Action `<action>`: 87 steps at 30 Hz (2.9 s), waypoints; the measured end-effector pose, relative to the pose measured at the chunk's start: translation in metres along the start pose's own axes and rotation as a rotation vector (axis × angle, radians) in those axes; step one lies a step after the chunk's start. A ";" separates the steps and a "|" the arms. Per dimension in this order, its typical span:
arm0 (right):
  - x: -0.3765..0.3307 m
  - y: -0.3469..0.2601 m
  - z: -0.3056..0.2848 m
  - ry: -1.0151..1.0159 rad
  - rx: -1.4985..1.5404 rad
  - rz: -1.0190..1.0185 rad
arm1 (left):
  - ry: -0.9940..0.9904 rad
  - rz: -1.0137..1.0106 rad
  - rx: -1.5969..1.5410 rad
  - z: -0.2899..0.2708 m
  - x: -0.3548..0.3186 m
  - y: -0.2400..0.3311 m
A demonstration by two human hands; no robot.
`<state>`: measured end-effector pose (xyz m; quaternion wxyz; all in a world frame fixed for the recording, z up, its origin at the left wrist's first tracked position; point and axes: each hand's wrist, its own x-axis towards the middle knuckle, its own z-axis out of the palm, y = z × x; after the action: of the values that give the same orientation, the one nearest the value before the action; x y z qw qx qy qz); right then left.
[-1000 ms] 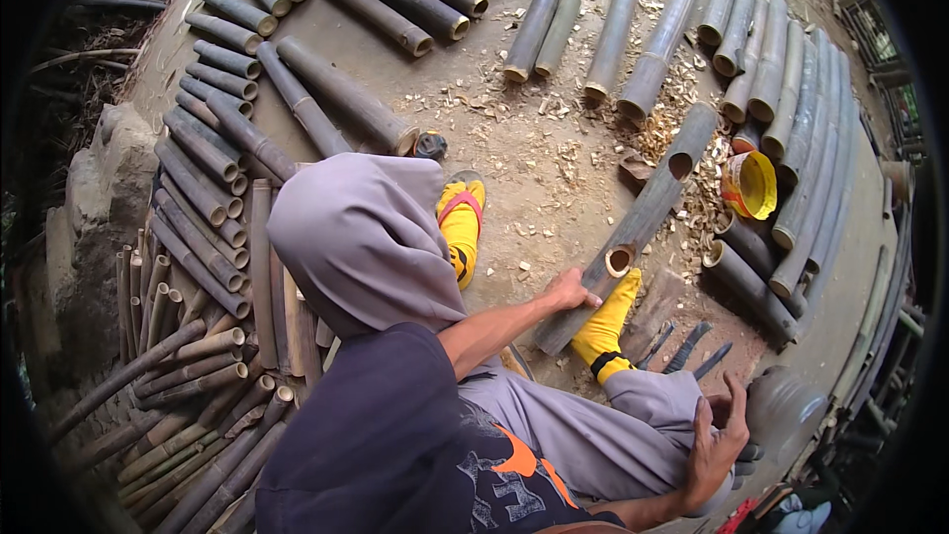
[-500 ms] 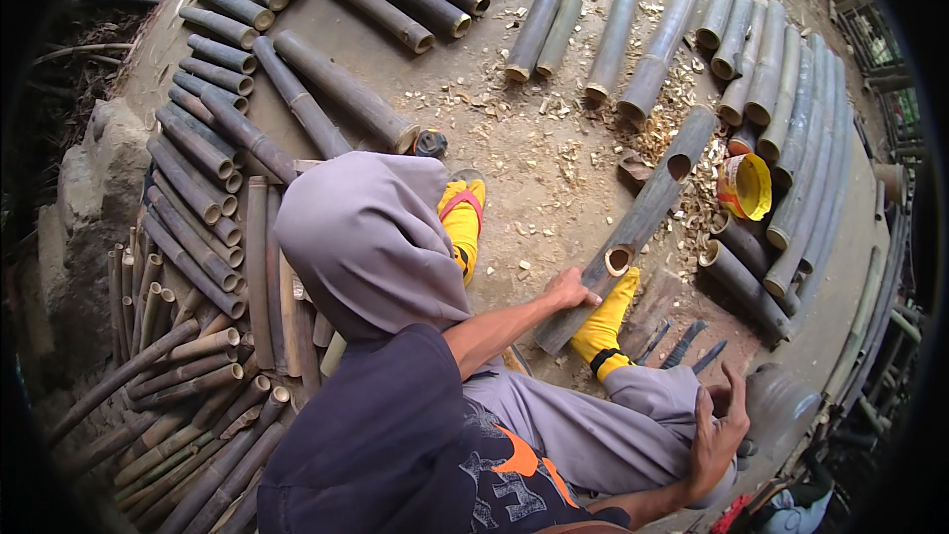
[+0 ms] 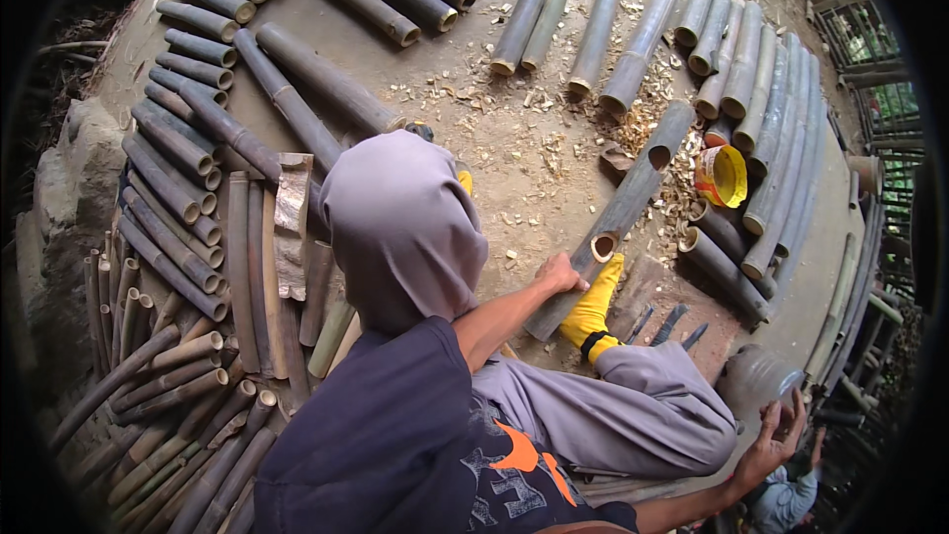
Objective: The person sits on the ground and uses a knife and a wooden mallet to carve a hole into a bamboo pole. They repeatedly strike the knife with the mallet to deepen the cut and then use a chisel to clean out the interior of the bamboo.
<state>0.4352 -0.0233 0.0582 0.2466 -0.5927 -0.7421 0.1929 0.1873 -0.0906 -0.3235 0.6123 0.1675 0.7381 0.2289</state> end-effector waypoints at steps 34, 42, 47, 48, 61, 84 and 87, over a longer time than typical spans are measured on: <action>0.006 -0.001 0.017 -0.500 0.573 0.088 | 0.220 0.095 0.097 -0.001 0.021 0.004; -0.018 -0.033 0.009 -0.539 0.620 0.046 | 0.170 0.098 0.056 -0.004 0.031 0.011; -0.009 -0.032 0.006 -0.707 0.714 -0.185 | 0.152 0.128 0.058 -0.003 0.035 0.005; -0.010 -0.028 0.003 -0.711 0.709 -0.319 | 0.167 0.151 0.046 0.002 0.033 0.006; 0.006 -0.018 0.018 -0.649 0.835 -0.087 | 0.168 0.205 -0.025 0.001 0.035 0.006; 0.048 -0.003 0.149 -0.658 0.978 -0.043 | 0.151 0.293 0.029 -0.004 0.025 0.003; 0.054 0.010 0.175 -0.648 0.814 -0.012 | 0.079 0.237 -0.115 -0.005 0.014 0.011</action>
<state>0.3292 0.0329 -0.0809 0.2158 -0.3545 -0.6487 0.6379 0.1789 -0.0746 -0.3281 0.5599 0.2088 0.7223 0.3481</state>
